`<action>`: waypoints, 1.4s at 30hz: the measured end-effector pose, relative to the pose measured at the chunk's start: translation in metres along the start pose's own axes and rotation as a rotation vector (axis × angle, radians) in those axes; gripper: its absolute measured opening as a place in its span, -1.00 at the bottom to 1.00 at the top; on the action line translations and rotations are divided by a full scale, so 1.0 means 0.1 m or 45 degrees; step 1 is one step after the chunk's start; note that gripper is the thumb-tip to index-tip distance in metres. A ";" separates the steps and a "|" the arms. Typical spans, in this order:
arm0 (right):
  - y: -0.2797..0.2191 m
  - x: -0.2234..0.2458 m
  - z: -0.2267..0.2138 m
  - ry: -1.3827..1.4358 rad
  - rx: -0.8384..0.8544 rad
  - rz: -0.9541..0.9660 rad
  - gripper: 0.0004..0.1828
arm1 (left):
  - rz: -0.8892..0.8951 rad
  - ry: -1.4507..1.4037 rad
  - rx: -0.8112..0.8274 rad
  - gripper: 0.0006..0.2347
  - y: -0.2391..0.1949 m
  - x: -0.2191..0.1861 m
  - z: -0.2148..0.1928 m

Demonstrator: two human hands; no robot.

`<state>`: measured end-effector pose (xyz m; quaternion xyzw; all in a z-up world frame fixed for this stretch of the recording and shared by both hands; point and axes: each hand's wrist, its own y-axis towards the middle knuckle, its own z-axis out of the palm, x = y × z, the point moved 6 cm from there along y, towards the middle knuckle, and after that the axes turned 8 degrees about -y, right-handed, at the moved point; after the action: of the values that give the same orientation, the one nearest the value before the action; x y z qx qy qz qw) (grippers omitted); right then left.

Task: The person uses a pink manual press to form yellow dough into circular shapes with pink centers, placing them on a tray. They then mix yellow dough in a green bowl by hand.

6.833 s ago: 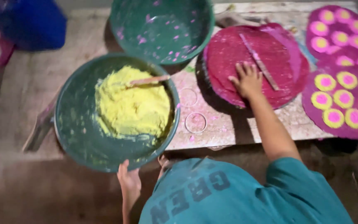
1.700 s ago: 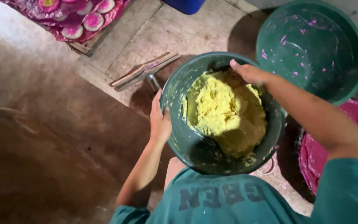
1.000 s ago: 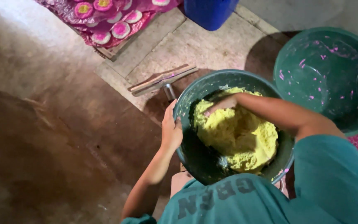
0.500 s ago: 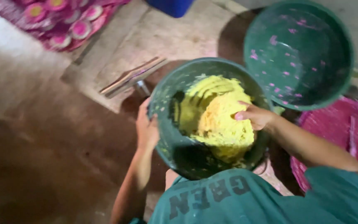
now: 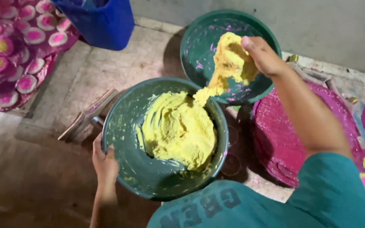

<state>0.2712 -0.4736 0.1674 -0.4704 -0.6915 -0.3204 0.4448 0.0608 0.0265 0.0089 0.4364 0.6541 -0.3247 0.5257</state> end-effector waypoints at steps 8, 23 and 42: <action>0.28 -0.81 -0.08 -0.501 -0.049 0.062 -0.38 | -0.147 0.025 -0.060 -0.62 -0.01 0.19 -0.09; 0.55 -3.13 0.46 -0.931 0.567 0.303 -0.64 | -0.016 0.078 -0.029 -0.66 -0.02 0.13 -0.12; 0.56 -3.20 0.29 -1.025 0.325 0.434 -0.61 | -0.100 -0.187 -0.028 -0.63 -0.03 0.16 -0.05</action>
<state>0.3661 -0.5463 -0.1360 -0.6061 -0.7560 0.0538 0.2414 0.0548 0.0331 -0.0051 0.3796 0.6339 -0.3690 0.5638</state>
